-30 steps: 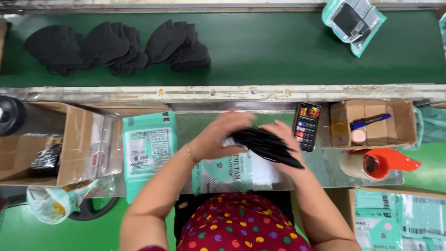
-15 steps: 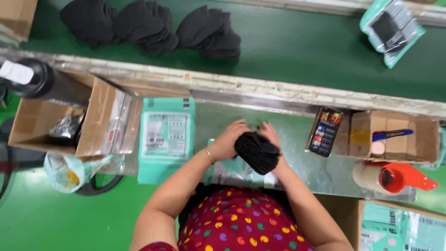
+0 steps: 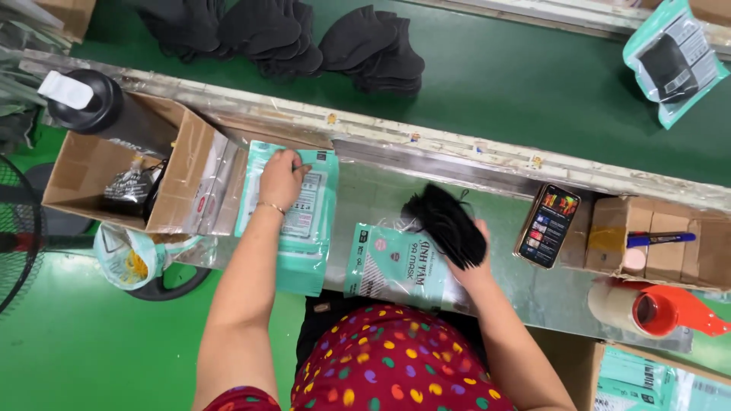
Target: Packing stacks of black face masks into plastic bags on a manufacturing assembly line.
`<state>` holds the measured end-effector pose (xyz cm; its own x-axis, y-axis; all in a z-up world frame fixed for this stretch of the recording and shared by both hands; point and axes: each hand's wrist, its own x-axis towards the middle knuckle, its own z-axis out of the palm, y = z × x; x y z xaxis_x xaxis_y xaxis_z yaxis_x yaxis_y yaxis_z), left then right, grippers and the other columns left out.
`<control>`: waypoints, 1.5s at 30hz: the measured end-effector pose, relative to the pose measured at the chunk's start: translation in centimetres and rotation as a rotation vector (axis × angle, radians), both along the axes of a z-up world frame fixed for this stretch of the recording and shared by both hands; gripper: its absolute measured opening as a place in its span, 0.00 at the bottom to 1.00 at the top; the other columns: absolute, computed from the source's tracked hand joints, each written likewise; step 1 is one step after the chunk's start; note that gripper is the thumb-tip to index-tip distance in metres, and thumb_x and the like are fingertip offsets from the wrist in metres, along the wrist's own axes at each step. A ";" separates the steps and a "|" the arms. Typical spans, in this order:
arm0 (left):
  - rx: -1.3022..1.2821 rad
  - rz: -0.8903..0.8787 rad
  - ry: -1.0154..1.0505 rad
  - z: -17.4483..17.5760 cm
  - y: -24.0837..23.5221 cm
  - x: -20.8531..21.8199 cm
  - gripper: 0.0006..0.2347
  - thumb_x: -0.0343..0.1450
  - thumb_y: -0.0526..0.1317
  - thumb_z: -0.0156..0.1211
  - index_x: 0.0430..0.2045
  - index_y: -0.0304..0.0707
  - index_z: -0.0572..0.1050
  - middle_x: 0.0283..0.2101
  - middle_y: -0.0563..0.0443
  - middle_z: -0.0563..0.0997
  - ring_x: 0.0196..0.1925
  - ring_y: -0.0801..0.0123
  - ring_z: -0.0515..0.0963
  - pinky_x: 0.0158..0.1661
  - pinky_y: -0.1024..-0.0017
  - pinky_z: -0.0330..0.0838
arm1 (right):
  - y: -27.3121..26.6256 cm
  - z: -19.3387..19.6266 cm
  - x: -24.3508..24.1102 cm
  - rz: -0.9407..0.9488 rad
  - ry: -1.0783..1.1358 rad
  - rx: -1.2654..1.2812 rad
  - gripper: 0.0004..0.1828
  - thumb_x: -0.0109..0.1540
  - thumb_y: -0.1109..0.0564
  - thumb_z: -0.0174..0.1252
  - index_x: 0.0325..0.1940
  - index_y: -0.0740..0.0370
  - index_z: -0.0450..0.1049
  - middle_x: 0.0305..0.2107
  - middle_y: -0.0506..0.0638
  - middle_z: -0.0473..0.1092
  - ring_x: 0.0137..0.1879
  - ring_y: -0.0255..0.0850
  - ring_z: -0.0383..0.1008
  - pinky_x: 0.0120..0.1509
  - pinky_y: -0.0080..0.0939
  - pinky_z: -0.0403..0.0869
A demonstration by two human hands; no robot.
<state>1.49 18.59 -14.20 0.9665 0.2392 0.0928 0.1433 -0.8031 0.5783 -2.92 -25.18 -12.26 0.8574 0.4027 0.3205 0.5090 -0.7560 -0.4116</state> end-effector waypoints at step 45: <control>-0.233 -0.812 -0.170 13.6 -19.8 -2.5 0.06 0.69 0.42 0.65 0.28 0.40 0.78 0.32 0.49 0.80 0.39 0.56 0.79 0.50 0.60 0.65 | 0.6 4.5 0.4 -0.012 0.742 0.477 0.06 0.64 0.58 0.63 0.44 0.60 0.79 0.30 0.49 0.76 0.38 0.31 0.69 0.42 0.36 0.71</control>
<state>-1.03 -1.18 -0.63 0.8239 -0.4892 0.2863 -0.5276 -0.4772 0.7028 -2.54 -24.57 -7.75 0.9145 0.3576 -0.1893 -0.0222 -0.4229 -0.9059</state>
